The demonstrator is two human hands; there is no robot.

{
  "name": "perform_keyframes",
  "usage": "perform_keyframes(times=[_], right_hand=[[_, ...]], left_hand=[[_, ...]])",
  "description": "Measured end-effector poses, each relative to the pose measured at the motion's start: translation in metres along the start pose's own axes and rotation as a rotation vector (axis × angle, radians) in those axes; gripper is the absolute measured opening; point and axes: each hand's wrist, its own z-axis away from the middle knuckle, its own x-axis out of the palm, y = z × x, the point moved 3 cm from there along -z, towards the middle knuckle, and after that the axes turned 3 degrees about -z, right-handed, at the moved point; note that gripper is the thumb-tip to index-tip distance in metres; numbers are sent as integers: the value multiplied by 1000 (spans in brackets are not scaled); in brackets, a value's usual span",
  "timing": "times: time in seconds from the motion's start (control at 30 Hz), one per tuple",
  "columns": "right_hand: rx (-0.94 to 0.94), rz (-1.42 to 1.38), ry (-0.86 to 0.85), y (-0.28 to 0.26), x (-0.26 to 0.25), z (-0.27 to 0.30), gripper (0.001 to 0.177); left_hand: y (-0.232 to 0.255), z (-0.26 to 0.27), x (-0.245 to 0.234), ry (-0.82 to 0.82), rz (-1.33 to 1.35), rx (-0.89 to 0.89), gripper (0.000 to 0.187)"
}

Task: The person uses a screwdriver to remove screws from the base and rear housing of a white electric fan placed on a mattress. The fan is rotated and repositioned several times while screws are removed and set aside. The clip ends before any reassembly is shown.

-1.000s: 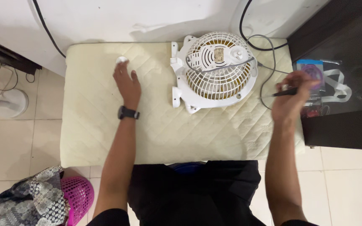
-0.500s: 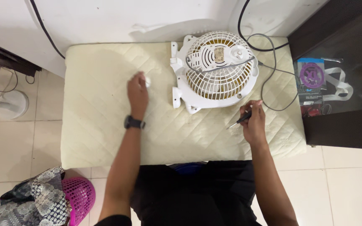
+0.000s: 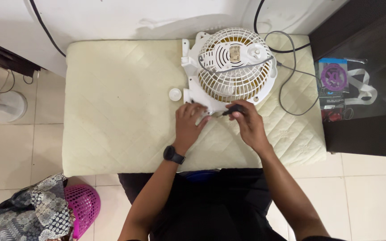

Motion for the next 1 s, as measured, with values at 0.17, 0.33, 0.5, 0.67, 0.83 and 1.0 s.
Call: perform_keyframes(times=[0.17, 0.33, 0.5, 0.67, 0.83, 1.0], right_hand=[[-89, 275, -132, -19, 12, -27, 34], [-184, 452, -233, -30, 18, -35, 28], [-178, 462, -296, -27, 21, -36, 30], [-253, 471, -322, -25, 24, -32, 29], [-253, 494, -330, -26, 25, -32, 29], [-256, 501, -330, -30, 27, -34, 29]], left_hand=[[-2, 9, 5, -39, 20, 17, 23], [-4, 12, 9, -71, 6, 11, 19], [-3, 11, 9, -102, -25, 34, 19], [-3, 11, 8, -110, -20, 31, 21], [-3, 10, 8, -104, -17, 33, 20], [-2, 11, 7, -110, -2, 26, 20]])
